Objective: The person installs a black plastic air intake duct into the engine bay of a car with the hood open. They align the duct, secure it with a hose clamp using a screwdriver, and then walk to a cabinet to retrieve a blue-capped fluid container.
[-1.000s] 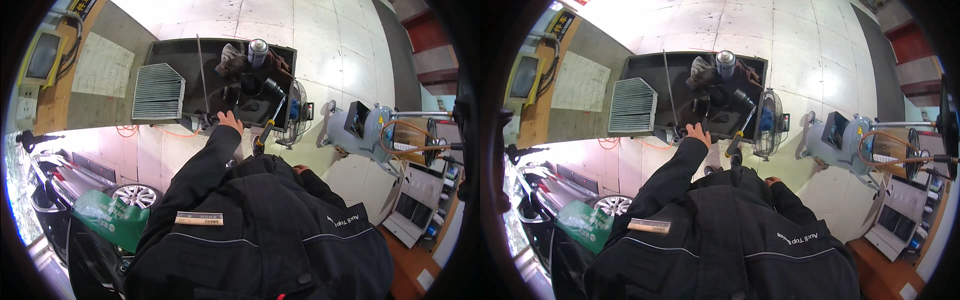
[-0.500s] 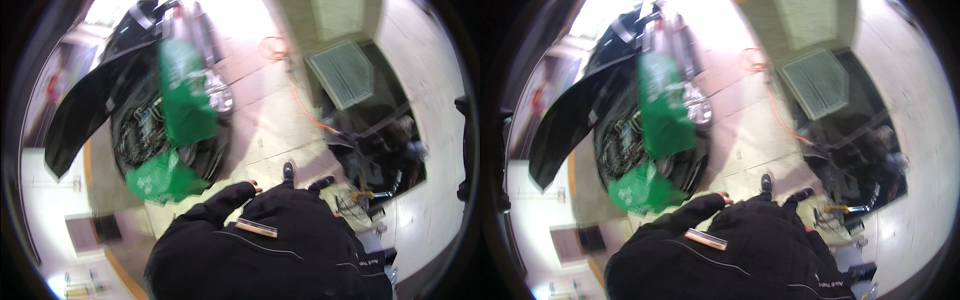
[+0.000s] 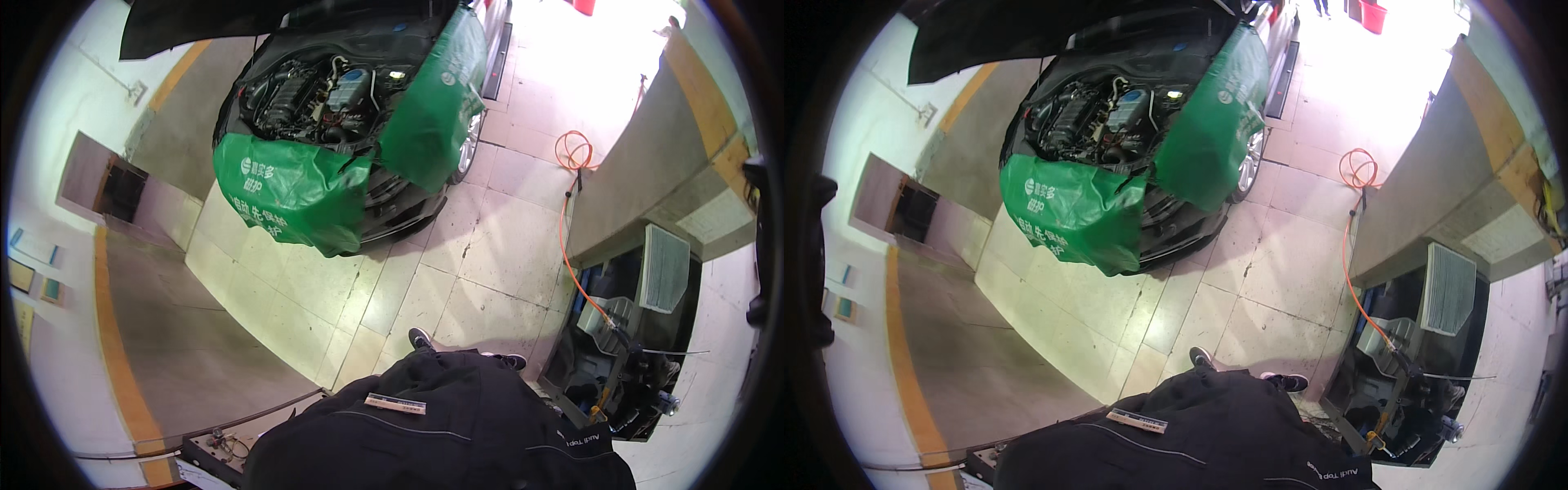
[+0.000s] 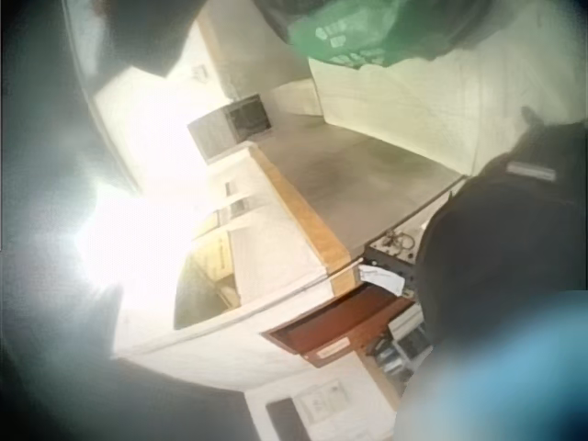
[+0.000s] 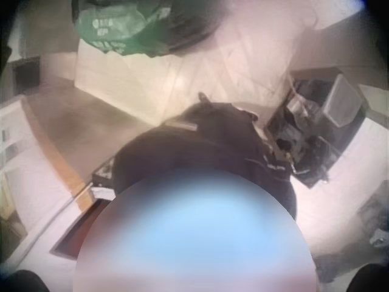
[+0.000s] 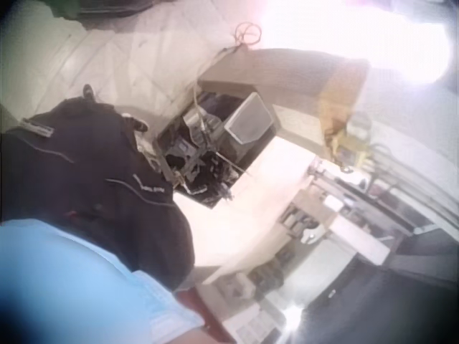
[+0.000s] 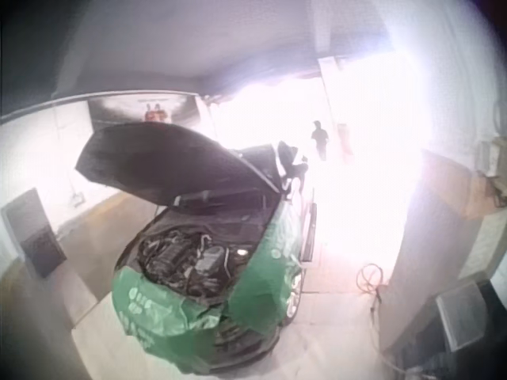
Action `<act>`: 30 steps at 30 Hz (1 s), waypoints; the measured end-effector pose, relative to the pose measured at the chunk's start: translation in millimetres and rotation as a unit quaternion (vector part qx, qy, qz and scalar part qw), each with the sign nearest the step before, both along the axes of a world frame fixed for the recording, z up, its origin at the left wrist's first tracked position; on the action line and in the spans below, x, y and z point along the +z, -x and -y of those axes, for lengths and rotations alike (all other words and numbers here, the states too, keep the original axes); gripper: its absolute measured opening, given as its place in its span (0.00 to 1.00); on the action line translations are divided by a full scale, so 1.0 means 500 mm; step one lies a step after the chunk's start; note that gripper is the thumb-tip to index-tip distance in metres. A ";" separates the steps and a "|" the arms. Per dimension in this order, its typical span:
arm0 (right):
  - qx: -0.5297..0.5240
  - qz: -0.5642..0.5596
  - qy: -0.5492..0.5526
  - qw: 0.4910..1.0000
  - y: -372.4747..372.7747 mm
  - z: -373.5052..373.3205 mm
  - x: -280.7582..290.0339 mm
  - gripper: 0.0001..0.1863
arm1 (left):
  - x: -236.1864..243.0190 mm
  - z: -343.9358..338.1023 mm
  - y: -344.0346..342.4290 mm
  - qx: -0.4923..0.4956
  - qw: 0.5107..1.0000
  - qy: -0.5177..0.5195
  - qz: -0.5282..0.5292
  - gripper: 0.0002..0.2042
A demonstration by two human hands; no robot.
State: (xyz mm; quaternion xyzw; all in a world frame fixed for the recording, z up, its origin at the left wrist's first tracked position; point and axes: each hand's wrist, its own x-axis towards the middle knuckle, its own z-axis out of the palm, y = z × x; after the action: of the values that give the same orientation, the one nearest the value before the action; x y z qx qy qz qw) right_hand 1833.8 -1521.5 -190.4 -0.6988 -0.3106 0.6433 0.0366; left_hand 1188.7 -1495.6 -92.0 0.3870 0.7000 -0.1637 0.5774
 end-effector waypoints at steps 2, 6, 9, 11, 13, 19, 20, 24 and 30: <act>0.021 0.000 -0.012 1.000 0.028 -0.021 -0.006 0.21 | -0.043 -0.010 0.048 0.003 1.000 -0.009 0.013 0.27; 0.082 -0.037 -0.064 0.994 0.095 -0.088 -0.024 0.21 | -0.103 -0.085 0.152 -0.002 0.998 -0.062 0.005 0.26; 0.138 -0.048 -0.092 0.985 0.161 -0.177 -0.038 0.22 | -0.093 -0.186 0.215 0.070 0.975 -0.174 -0.119 0.13; 0.160 -0.012 -0.073 0.984 0.204 -0.262 -0.044 0.25 | -0.052 -0.254 0.292 0.140 0.965 -0.204 -0.081 0.21; 0.149 -0.027 -0.074 0.986 0.243 -0.330 -0.035 0.25 | -0.020 -0.308 0.340 0.190 0.940 -0.259 -0.114 0.20; 0.278 -0.007 -0.077 0.958 0.386 -0.564 0.061 0.25 | -0.056 -0.258 0.402 0.372 0.884 -0.273 -0.078 0.14; 0.312 0.010 -0.073 0.947 0.407 -0.605 0.084 0.25 | -0.077 -0.227 0.401 0.255 0.931 -0.242 -0.101 0.14; 0.417 0.058 -0.058 0.905 0.458 -0.742 0.151 0.27 | -0.136 -0.077 0.351 -0.246 0.963 -0.008 -0.111 0.15; 0.510 0.110 -0.019 0.853 0.434 -0.946 0.129 0.30 | -0.127 -0.090 0.191 0.248 0.969 -0.011 -0.022 0.14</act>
State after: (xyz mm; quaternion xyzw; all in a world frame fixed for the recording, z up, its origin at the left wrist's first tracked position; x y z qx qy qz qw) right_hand 1616.8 -1048.5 -126.0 -0.5075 -0.6380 0.4843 -0.3178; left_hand 1092.9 -1450.6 -155.6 0.2044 0.7882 -0.0160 0.5803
